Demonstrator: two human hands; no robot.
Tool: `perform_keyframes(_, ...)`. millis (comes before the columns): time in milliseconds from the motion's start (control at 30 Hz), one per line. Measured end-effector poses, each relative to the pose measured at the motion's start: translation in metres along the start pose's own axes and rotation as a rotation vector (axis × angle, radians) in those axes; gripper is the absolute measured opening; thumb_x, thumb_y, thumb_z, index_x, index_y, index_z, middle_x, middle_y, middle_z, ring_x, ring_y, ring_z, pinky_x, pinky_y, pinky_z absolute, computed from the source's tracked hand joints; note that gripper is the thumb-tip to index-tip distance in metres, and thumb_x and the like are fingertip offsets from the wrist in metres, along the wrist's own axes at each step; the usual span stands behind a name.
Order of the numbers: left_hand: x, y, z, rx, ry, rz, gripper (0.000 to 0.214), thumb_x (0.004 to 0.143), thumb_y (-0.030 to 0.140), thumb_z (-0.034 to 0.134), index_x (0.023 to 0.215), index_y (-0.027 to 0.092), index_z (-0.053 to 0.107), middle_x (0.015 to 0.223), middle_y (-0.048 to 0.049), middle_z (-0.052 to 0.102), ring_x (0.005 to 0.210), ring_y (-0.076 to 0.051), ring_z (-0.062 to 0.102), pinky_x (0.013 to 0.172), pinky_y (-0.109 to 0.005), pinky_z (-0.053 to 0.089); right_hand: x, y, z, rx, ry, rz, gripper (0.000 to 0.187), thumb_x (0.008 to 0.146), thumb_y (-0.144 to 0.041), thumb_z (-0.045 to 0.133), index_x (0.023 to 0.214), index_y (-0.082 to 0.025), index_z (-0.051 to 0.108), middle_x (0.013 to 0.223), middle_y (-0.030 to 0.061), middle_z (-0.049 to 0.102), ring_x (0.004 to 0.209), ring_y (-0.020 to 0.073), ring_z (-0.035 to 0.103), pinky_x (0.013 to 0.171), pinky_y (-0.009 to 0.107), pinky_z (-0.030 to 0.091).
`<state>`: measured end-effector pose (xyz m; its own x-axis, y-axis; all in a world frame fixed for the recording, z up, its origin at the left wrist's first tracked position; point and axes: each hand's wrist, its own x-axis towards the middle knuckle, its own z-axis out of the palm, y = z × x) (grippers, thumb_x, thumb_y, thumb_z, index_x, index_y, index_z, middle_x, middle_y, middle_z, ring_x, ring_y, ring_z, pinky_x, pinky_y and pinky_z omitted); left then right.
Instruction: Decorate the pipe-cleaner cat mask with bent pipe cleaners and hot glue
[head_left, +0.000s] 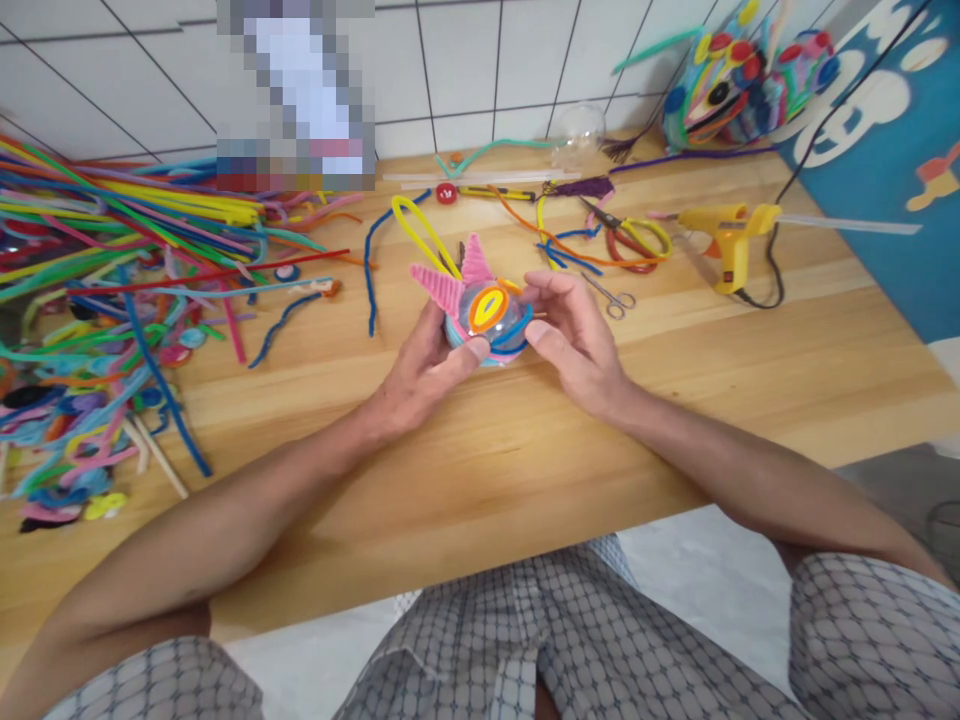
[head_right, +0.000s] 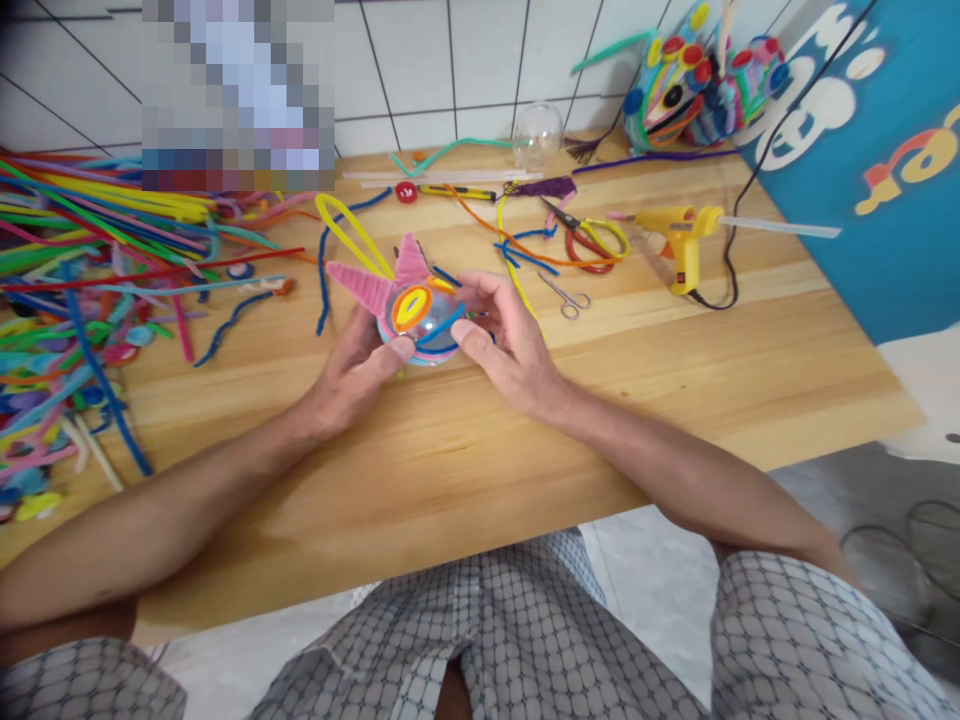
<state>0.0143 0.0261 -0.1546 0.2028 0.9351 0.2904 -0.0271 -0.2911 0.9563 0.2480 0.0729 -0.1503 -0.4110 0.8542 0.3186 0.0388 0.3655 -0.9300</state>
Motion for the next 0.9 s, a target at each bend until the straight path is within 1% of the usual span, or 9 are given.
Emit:
perform_keyframes(67, 0.001, 0.0, 0.0, -0.01, -0.023, 0.011, 0.062, 0.106, 0.06, 0.079, 0.154, 0.024, 0.061, 0.156, -0.0148, 0.072, 0.141, -0.035, 0.071, 0.122, -0.053, 0.062, 0.003, -0.001, -0.002, 0.034, 0.019, 0.024, 0.061, 0.102, -0.077, 0.075, 0.143, -0.034, 0.063, 0.133, 0.0081, 0.076, 0.127, 0.0307, 0.074, 0.111, 0.053, 0.068)
perform_keyframes(167, 0.002, -0.001, -0.001, -0.005, -0.038, 0.027, 0.064, 0.106, 0.063, 0.078, 0.154, 0.024, 0.062, 0.156, -0.0145, 0.072, 0.14, -0.035, 0.071, 0.121, -0.053, 0.062, 0.007, -0.003, -0.002, 0.09, 0.028, 0.069, 0.057, 0.098, -0.074, 0.081, 0.136, -0.034, 0.066, 0.124, 0.0057, 0.076, 0.119, 0.0282, 0.074, 0.108, 0.05, 0.068)
perform_keyframes(300, 0.001, 0.0, -0.002, 0.041, -0.049, 0.005, 0.067, 0.107, 0.065, 0.076, 0.157, 0.023, 0.062, 0.16, -0.0155, 0.069, 0.144, -0.036, 0.068, 0.124, -0.054, 0.059, 0.01, -0.004, -0.001, 0.161, 0.027, 0.144, 0.055, 0.092, -0.068, 0.089, 0.129, -0.032, 0.069, 0.119, 0.0038, 0.075, 0.117, 0.0267, 0.072, 0.107, 0.048, 0.066)
perform_keyframes(433, -0.001, 0.003, -0.003, 0.108, -0.059, -0.035, 0.068, 0.109, 0.066, 0.07, 0.159, 0.022, 0.06, 0.162, -0.0164, 0.067, 0.146, -0.037, 0.066, 0.127, -0.055, 0.056, 0.012, -0.004, 0.002, 0.218, 0.03, 0.194, 0.048, 0.091, -0.056, 0.089, 0.126, -0.029, 0.07, 0.114, 0.0021, 0.074, 0.112, 0.0243, 0.071, 0.106, 0.046, 0.065)
perform_keyframes(567, -0.001, 0.005, -0.003, 0.131, -0.078, -0.036, 0.073, 0.106, 0.069, 0.073, 0.159, 0.021, 0.059, 0.16, -0.0171, 0.068, 0.144, -0.038, 0.066, 0.127, -0.057, 0.055, 0.012, -0.001, 0.003, 0.234, 0.041, 0.209, 0.043, 0.09, -0.049, 0.087, 0.123, -0.028, 0.071, 0.11, 0.0011, 0.071, 0.108, 0.0224, 0.069, 0.103, 0.043, 0.063)
perform_keyframes(667, -0.001, 0.005, -0.001, 0.096, -0.072, -0.024, 0.073, 0.105, 0.069, 0.075, 0.158, 0.022, 0.061, 0.158, -0.0171, 0.069, 0.142, -0.038, 0.067, 0.124, -0.055, 0.058, 0.011, 0.0, 0.002, 0.2, 0.026, 0.196, 0.046, 0.091, -0.055, 0.086, 0.125, -0.028, 0.069, 0.111, 0.0017, 0.07, 0.108, 0.023, 0.07, 0.103, 0.044, 0.064)
perform_keyframes(733, -0.001, 0.006, 0.0, 0.083, -0.057, -0.04, 0.072, 0.105, 0.069, 0.075, 0.157, 0.022, 0.062, 0.157, -0.0163, 0.07, 0.14, -0.037, 0.068, 0.123, -0.054, 0.059, 0.009, 0.0, 0.002, 0.163, 0.009, 0.183, 0.056, 0.091, -0.065, 0.087, 0.129, -0.029, 0.067, 0.115, 0.0031, 0.071, 0.112, 0.0247, 0.071, 0.102, 0.045, 0.065)
perform_keyframes(833, -0.001, 0.007, 0.003, 0.075, -0.025, -0.056, 0.07, 0.104, 0.071, 0.076, 0.154, 0.023, 0.065, 0.156, -0.0151, 0.071, 0.139, -0.037, 0.068, 0.123, -0.053, 0.058, 0.006, -0.001, 0.003, 0.092, -0.001, 0.16, 0.074, 0.086, -0.079, 0.088, 0.136, -0.031, 0.062, 0.127, 0.0066, 0.069, 0.118, 0.0278, 0.072, 0.1, 0.045, 0.067)
perform_keyframes(900, -0.001, 0.009, 0.004, 0.066, -0.017, -0.061, 0.068, 0.104, 0.071, 0.076, 0.152, 0.025, 0.067, 0.156, -0.0144, 0.07, 0.14, -0.037, 0.067, 0.124, -0.053, 0.057, 0.004, -0.001, 0.005, 0.041, 0.007, 0.141, 0.078, 0.085, -0.084, 0.087, 0.138, -0.033, 0.061, 0.132, 0.0081, 0.067, 0.12, 0.0289, 0.072, 0.1, 0.046, 0.068)
